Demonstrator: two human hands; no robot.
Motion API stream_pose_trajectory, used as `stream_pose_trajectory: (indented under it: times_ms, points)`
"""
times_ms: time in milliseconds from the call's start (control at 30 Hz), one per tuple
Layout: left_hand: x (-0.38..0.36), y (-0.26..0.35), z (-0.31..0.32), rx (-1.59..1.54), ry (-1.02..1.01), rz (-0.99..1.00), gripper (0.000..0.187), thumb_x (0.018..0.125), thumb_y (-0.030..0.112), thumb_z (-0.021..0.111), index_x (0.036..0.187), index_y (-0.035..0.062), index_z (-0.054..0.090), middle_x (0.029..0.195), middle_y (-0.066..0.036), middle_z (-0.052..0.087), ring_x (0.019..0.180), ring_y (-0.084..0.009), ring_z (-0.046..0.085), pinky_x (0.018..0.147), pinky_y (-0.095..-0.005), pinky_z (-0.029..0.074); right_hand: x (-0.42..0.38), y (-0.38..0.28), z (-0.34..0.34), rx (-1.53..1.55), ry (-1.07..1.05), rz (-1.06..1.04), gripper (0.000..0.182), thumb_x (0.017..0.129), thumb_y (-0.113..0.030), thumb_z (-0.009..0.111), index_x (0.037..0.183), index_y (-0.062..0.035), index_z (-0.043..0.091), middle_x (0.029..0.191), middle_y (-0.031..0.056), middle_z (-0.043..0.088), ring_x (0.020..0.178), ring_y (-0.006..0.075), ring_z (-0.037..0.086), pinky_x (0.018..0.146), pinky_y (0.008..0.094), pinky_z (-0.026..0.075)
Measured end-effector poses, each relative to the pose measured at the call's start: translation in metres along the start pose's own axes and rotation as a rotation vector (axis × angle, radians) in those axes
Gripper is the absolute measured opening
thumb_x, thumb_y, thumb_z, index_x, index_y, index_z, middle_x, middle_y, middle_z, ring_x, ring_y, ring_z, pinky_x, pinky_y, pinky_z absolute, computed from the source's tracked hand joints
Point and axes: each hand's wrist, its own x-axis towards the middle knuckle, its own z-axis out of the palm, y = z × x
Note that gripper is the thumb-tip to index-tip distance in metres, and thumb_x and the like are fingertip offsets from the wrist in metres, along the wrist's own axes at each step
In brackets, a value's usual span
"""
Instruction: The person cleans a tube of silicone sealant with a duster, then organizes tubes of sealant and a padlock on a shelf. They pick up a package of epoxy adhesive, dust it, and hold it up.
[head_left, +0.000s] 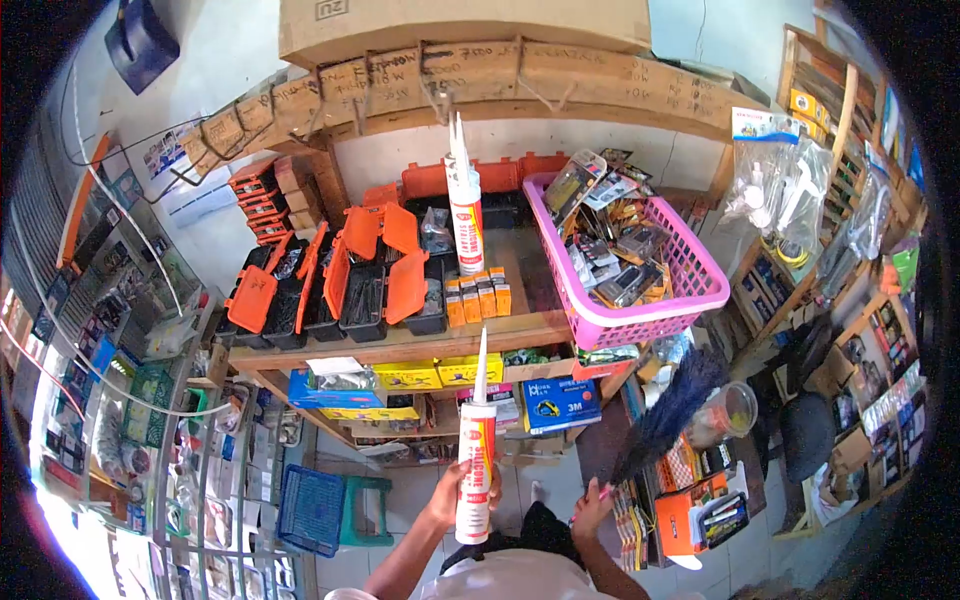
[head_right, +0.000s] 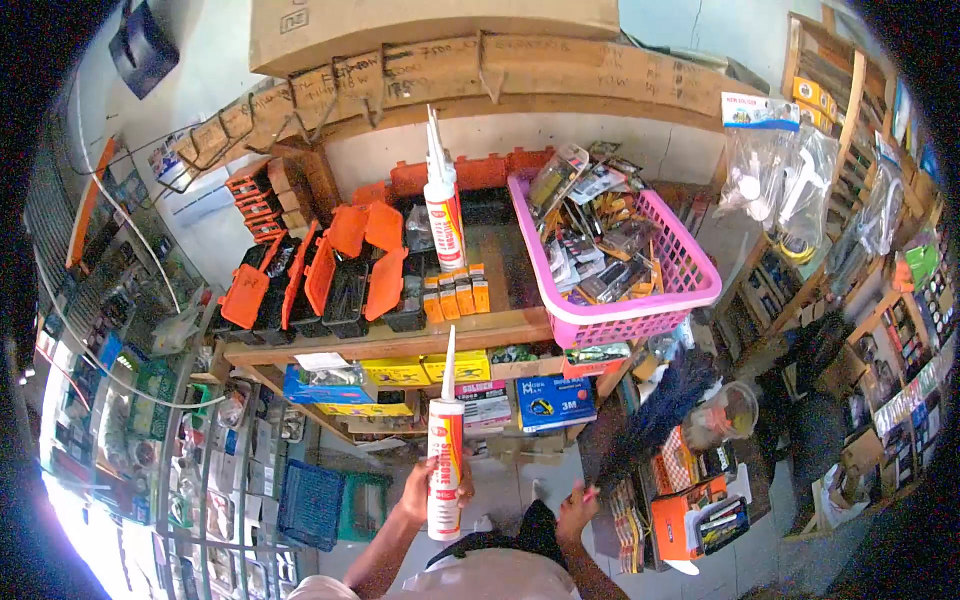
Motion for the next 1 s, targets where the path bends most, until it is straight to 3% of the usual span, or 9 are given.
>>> stream_pose_trajectory:
  times_ms: [167,267,400,533,600,667,767,900,1000]
  points:
    - [-0.016,0.014,-0.012,0.087,-0.054,0.025,0.058,0.085,0.047,0.058,0.120,0.0014,0.048,0.070,-0.014,0.057,0.058,-0.0250,0.056,0.053,-0.0344,0.048,-0.019,-0.008,-0.019,-0.224,-0.434,-0.235,0.026,0.092,-0.019,0.059,0.076,-0.0124,0.040,0.059,-0.0045,0.036,0.041,0.0063,0.031,0.040,0.0235,0.024]
    - [-0.028,0.027,-0.011,0.219,-0.021,0.065,0.057,0.084,0.046,0.060,0.118,0.0011,0.050,0.071,-0.014,0.059,0.058,-0.0244,0.059,0.052,-0.0346,0.050,-0.026,-0.043,0.007,-0.492,-0.788,-0.437,0.025,0.085,-0.020,0.068,0.082,-0.0089,0.045,0.069,-0.0052,0.044,0.059,0.0039,0.040,0.051,0.0207,0.031]
    - [-0.057,0.041,-0.015,0.390,0.055,0.129,0.058,0.083,0.048,0.062,0.114,0.0003,0.052,0.072,-0.014,0.061,0.060,-0.0219,0.062,0.053,-0.0331,0.053,-0.021,-0.078,0.050,-0.635,-1.017,-0.324,0.038,0.075,-0.015,0.077,0.106,-0.0042,0.057,0.078,-0.0032,0.057,0.068,0.0047,0.048,0.060,0.0224,0.041]
    - [-0.080,0.051,-0.032,0.408,-0.009,0.196,0.056,0.087,0.046,0.059,0.119,0.0021,0.048,0.077,-0.010,0.061,0.064,-0.0175,0.062,0.057,-0.0312,0.053,-0.009,-0.113,0.094,-0.717,-1.024,-0.551,0.030,0.077,-0.017,0.075,0.099,-0.0036,0.061,0.079,0.0011,0.061,0.068,0.0079,0.053,0.061,0.0247,0.044]
    - [-0.091,0.054,-0.026,0.417,0.052,0.232,0.057,0.086,0.047,0.060,0.120,0.0022,0.048,0.077,-0.010,0.061,0.064,-0.0173,0.062,0.057,-0.0314,0.054,-0.013,-0.128,0.111,-0.798,-1.120,-0.615,0.020,0.077,-0.013,0.073,0.087,-0.0010,0.060,0.065,-0.0038,0.050,0.059,0.0050,0.044,0.055,0.0225,0.037]
    - [-0.103,0.058,-0.025,0.435,0.106,0.259,0.059,0.086,0.048,0.061,0.120,0.0024,0.047,0.077,-0.009,0.061,0.064,-0.0171,0.062,0.057,-0.0315,0.054,-0.018,-0.135,0.125,-0.739,-1.193,-0.648,0.019,0.077,-0.012,0.072,0.088,0.0003,0.065,0.063,-0.0034,0.053,0.056,0.0051,0.044,0.055,0.0219,0.039]
    - [-0.114,0.064,-0.027,0.417,0.172,0.343,0.060,0.085,0.049,0.062,0.119,0.0019,0.048,0.077,-0.010,0.061,0.063,-0.0180,0.063,0.056,-0.0314,0.054,0.001,-0.147,0.137,-0.857,-1.265,-0.605,0.038,0.078,-0.013,0.072,0.113,0.0000,0.066,0.071,-0.0039,0.059,0.061,0.0031,0.046,0.057,0.0211,0.039]
    - [-0.124,0.069,-0.037,0.411,0.216,0.398,0.055,0.084,0.048,0.061,0.109,0.0004,0.049,0.075,-0.011,0.061,0.059,-0.0184,0.063,0.054,-0.0310,0.054,-0.007,-0.157,0.159,-0.748,-1.202,-0.577,0.038,0.079,-0.014,0.072,0.113,0.0012,0.065,0.072,-0.0035,0.059,0.064,0.0030,0.047,0.059,0.0200,0.039]
    - [-0.128,0.072,-0.037,0.360,0.232,0.424,0.054,0.084,0.047,0.062,0.106,0.0005,0.049,0.074,-0.011,0.060,0.059,-0.0182,0.062,0.054,-0.0307,0.055,-0.014,-0.171,0.170,-0.831,-1.451,-0.614,0.037,0.081,-0.017,0.070,0.113,0.0010,0.065,0.070,-0.0027,0.058,0.063,0.0044,0.048,0.059,0.0206,0.039]
